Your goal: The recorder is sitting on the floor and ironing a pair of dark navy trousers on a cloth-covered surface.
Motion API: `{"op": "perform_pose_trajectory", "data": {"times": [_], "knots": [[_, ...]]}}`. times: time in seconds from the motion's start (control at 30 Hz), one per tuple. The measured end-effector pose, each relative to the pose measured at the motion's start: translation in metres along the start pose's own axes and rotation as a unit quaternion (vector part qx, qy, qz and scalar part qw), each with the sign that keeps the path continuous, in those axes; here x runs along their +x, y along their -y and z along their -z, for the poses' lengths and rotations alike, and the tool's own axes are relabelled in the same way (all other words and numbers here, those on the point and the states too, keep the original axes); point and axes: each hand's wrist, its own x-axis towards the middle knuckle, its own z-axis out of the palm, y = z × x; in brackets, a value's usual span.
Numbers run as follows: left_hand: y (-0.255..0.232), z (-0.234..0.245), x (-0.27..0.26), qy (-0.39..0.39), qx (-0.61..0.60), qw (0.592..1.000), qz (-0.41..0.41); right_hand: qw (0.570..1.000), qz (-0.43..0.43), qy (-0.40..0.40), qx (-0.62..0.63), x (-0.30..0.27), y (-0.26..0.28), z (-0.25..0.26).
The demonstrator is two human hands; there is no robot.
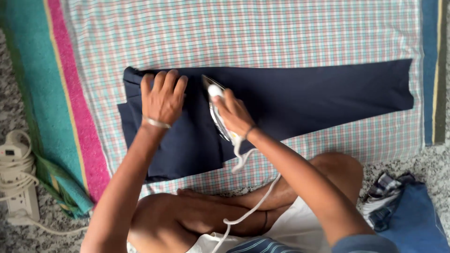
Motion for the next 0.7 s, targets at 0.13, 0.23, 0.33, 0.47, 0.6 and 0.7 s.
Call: {"op": "perform_pose_trajectory", "data": {"times": [0.13,0.23,0.33,0.47,0.6,0.7], "knots": [[-0.035,-0.058,-0.044,0.03,-0.12,0.985,0.118,0.993,0.002,-0.04,-0.114,0.036,0.024,-0.008],[-0.043,-0.061,-0.043,0.032,-0.119,0.988,0.095,0.985,-0.015,-0.092,-0.146,0.041,0.03,-0.001],[-0.044,-0.071,-0.049,0.122,-0.114,0.972,0.165,0.98,-0.059,-0.113,-0.15,0.039,0.004,0.02],[-0.042,-0.072,-0.046,0.155,-0.138,0.963,0.171,0.976,-0.119,-0.115,-0.141,0.031,-0.06,0.086],[-0.043,-0.074,-0.045,0.163,-0.142,0.96,0.175,0.97,-0.095,-0.163,-0.156,0.01,-0.07,0.141],[-0.044,-0.07,-0.046,0.155,-0.148,0.961,0.176,0.984,-0.129,-0.099,-0.074,-0.004,-0.042,0.14]]}}
